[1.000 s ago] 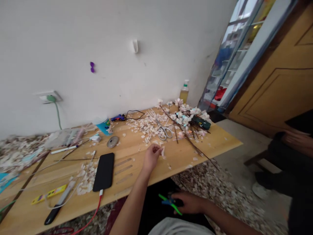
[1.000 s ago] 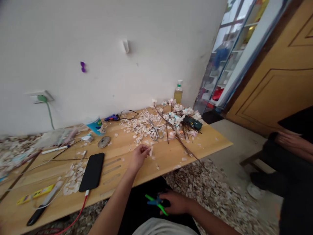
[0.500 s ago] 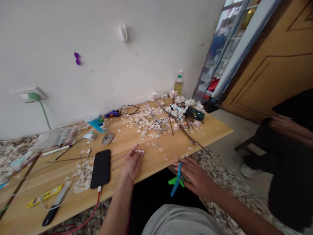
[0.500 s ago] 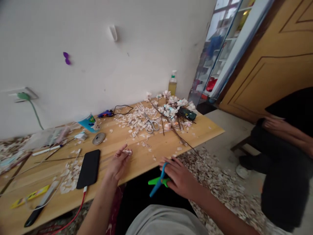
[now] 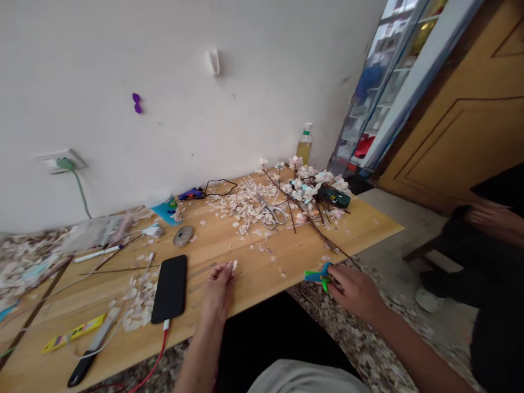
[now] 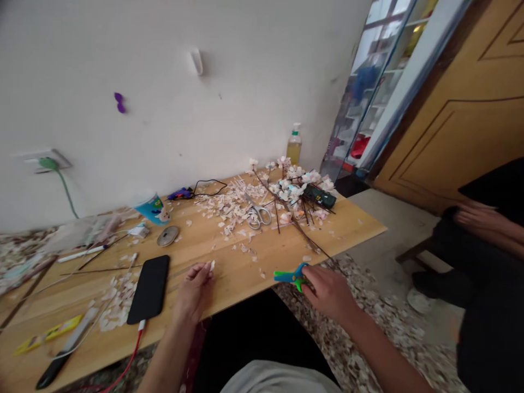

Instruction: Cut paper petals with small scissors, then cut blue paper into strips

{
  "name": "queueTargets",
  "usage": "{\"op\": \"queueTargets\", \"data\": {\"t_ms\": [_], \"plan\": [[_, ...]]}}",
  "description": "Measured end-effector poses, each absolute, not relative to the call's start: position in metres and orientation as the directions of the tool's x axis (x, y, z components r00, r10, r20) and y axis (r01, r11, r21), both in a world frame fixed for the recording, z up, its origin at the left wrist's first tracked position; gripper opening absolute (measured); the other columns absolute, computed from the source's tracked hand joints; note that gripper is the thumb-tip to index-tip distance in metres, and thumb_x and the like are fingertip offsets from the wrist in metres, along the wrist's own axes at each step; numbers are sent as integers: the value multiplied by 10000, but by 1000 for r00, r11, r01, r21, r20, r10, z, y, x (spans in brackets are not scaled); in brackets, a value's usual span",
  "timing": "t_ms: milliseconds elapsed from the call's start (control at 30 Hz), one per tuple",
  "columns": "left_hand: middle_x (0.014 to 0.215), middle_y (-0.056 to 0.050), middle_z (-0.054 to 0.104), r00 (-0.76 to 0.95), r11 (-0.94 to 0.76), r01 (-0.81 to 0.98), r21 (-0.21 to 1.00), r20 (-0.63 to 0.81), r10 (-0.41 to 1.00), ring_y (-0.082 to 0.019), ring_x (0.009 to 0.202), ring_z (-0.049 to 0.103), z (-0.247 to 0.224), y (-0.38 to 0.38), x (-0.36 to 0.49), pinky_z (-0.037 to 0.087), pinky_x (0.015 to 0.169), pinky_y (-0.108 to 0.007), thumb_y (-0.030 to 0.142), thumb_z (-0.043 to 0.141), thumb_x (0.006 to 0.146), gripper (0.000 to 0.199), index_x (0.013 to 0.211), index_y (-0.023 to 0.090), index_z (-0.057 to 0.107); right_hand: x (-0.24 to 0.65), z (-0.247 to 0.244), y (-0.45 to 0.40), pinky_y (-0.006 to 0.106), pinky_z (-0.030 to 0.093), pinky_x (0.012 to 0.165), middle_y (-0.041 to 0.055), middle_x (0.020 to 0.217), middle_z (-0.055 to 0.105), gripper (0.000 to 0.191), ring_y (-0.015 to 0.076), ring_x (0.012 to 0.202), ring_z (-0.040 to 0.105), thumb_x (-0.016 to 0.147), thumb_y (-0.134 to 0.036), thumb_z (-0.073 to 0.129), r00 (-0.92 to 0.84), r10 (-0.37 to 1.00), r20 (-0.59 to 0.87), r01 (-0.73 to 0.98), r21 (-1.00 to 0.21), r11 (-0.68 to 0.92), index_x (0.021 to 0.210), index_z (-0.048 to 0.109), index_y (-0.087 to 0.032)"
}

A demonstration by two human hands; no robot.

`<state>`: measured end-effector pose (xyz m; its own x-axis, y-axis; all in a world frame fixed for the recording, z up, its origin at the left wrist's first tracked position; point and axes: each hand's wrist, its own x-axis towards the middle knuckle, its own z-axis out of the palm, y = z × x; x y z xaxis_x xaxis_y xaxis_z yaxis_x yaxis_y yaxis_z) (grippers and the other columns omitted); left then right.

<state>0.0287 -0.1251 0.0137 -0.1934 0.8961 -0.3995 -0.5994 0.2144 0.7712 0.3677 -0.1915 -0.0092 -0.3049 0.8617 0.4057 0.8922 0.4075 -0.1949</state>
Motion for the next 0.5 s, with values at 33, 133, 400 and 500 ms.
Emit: {"op": "queueTargets", "data": {"t_ms": [33,133,400,500], "plan": [[658,30,679,-209,193,-587,786,-377,902,-52,512,591,14,-125,31,498,532,-141,193,911,491,357,727,138,649,365,-6,-186,343,483,806,101,991,691,225,238,931,642,838,-164,513,-342,851,399,876,-192,443,1048,591,-186],[707,8,704,-228,143,-583,800,-330,916,-65,563,631,20,-130,34,526,586,-147,191,916,484,395,778,139,658,352,5,-169,378,459,870,108,1111,668,271,272,1075,602,810,-156,536,-400,860,317,858,-202,473,1076,568,-195],[809,-36,731,-168,195,-692,695,-418,893,-175,796,718,37,-155,45,584,795,-281,102,872,562,306,802,136,684,272,41,-206,273,390,590,39,815,657,183,188,648,624,900,-348,504,-54,993,107,853,-513,102,1022,491,-212],[783,-37,727,-155,203,-727,656,-444,882,-167,787,710,43,-167,55,577,761,-264,150,875,574,251,743,130,691,232,43,-215,269,424,659,69,960,638,261,197,784,641,875,-375,537,-150,988,43,734,-664,141,1048,437,-208]]}}
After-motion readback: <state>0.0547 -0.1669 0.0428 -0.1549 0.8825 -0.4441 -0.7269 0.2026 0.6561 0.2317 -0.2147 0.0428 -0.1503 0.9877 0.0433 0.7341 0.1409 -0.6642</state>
